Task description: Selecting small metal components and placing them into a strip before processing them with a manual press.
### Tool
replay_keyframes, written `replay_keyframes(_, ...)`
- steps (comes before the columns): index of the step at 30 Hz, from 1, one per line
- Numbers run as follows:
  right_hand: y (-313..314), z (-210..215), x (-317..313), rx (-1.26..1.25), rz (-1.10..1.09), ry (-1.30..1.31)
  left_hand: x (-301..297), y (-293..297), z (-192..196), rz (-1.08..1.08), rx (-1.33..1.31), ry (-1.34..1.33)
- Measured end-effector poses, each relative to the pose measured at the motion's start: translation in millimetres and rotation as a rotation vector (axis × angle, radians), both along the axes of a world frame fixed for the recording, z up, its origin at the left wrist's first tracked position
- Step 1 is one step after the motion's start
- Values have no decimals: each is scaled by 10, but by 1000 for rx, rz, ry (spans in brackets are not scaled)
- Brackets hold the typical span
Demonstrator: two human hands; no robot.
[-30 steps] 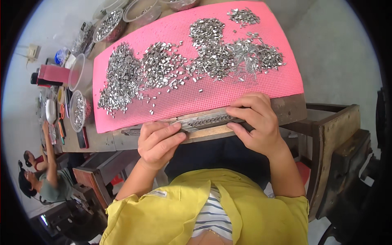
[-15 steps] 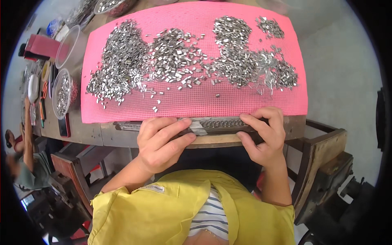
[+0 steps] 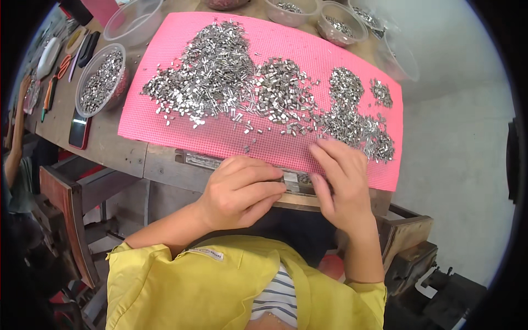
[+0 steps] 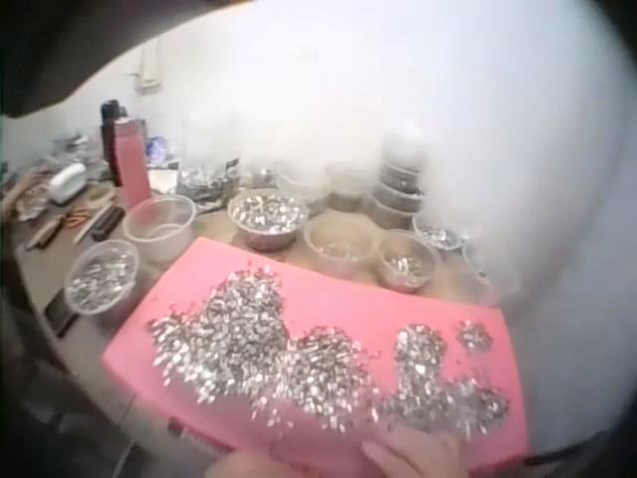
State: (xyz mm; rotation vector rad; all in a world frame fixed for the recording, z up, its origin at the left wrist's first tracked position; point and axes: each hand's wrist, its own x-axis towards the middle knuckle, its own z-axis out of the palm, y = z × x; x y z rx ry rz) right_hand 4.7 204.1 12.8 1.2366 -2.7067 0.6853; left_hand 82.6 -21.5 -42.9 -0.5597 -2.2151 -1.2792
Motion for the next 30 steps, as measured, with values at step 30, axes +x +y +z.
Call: replay_keyframes(30,122,21,122,-115,-6,-5,-666,-402,358,168,-388,-163)
